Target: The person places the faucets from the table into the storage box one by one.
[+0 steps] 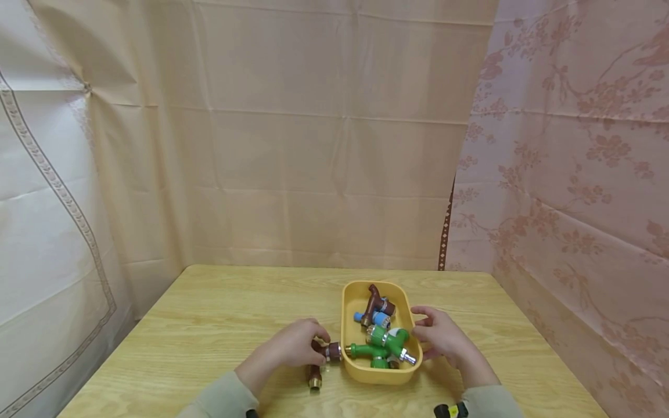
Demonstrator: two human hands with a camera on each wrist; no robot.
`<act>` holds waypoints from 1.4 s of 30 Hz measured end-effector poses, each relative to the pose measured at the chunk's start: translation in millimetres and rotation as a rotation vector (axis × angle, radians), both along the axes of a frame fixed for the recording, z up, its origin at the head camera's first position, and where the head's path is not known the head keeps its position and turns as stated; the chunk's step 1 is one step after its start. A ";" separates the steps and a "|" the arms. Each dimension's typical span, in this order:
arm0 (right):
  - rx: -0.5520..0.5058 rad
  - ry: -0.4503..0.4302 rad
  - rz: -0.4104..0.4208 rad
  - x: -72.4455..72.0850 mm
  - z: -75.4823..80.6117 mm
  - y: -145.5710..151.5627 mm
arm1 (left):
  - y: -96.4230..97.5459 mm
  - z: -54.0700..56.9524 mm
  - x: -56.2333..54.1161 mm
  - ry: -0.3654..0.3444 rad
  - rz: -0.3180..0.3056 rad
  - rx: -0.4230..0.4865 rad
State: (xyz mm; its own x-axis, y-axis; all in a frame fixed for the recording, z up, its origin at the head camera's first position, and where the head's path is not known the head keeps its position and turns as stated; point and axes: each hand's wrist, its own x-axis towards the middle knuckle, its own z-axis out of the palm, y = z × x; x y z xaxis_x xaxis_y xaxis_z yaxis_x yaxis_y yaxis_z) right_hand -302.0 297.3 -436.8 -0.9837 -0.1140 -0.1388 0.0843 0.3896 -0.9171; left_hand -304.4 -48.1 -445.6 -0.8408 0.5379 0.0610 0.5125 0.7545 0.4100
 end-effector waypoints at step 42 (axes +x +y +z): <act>-0.015 0.009 -0.004 1.4 -0.7 -0.4 | 7.7 -7.8 -8.6 -0.045 0.026 -0.036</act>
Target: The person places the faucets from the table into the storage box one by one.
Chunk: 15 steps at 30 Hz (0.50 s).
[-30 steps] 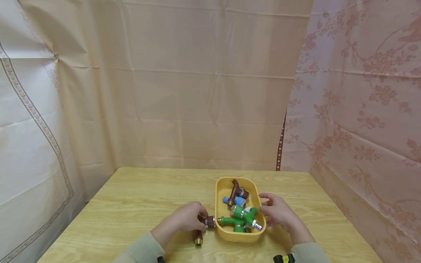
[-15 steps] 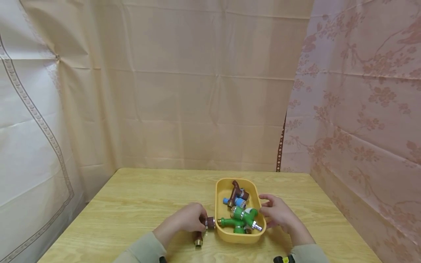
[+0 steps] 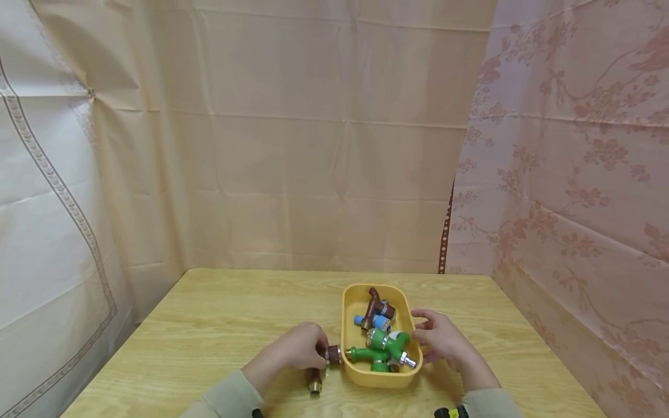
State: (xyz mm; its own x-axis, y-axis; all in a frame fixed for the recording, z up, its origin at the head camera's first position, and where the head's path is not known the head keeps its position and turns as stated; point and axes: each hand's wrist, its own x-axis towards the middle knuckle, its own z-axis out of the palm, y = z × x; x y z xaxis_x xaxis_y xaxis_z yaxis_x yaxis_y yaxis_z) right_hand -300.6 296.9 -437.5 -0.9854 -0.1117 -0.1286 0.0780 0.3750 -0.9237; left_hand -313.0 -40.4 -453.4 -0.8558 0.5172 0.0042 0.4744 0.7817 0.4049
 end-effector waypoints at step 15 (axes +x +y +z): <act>-0.006 0.002 0.020 -0.2 -1.1 1.7 | -5.6 9.2 1.0 0.041 0.005 0.080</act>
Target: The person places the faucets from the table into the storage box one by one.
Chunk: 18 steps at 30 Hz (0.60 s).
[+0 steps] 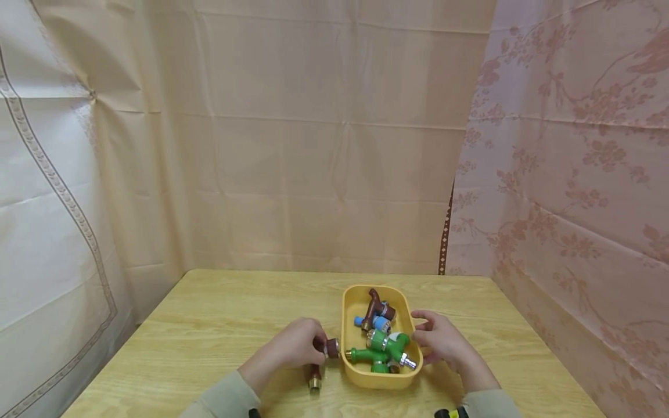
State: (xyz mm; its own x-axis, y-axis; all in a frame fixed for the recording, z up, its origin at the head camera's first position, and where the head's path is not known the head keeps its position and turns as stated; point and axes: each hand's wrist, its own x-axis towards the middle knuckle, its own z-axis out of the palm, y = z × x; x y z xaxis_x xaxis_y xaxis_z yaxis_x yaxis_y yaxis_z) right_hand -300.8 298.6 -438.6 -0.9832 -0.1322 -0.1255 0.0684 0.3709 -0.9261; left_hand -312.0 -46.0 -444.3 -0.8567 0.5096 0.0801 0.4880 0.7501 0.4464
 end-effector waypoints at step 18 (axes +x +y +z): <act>0.016 -0.007 -0.021 -0.2 1.8 -0.8 | -15.8 14.9 -1.5 0.081 0.023 0.072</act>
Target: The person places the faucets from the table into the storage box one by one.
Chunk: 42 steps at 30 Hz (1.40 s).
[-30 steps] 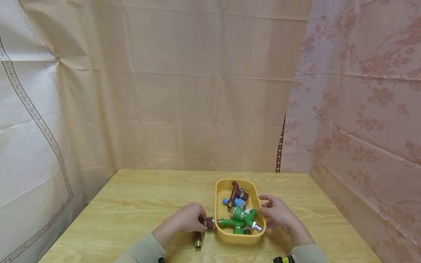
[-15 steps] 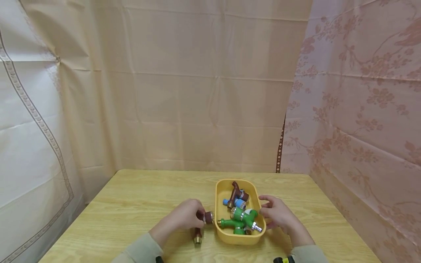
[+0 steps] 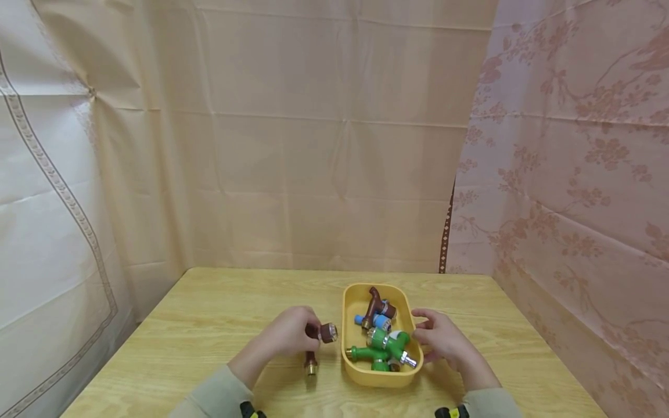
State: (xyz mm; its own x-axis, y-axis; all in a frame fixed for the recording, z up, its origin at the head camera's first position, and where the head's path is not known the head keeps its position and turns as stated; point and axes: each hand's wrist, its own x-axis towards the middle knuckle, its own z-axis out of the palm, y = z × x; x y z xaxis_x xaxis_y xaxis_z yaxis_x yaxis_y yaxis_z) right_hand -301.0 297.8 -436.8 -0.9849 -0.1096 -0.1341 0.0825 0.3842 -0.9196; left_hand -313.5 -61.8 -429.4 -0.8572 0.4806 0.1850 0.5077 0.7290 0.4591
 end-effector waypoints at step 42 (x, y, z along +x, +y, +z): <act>-0.003 -0.004 0.000 -0.1 0.1 -0.4 | 3.0 32.3 -7.1 0.106 -0.044 0.066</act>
State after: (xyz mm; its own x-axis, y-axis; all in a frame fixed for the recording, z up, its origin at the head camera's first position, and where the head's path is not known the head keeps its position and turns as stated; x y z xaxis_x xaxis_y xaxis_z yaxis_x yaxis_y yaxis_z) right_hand -301.2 297.4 -436.7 -0.9843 -0.1104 -0.1378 0.0861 0.3814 -0.9204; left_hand -320.6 -58.8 -397.1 -0.8096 0.5009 0.3060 0.5867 0.6752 0.4471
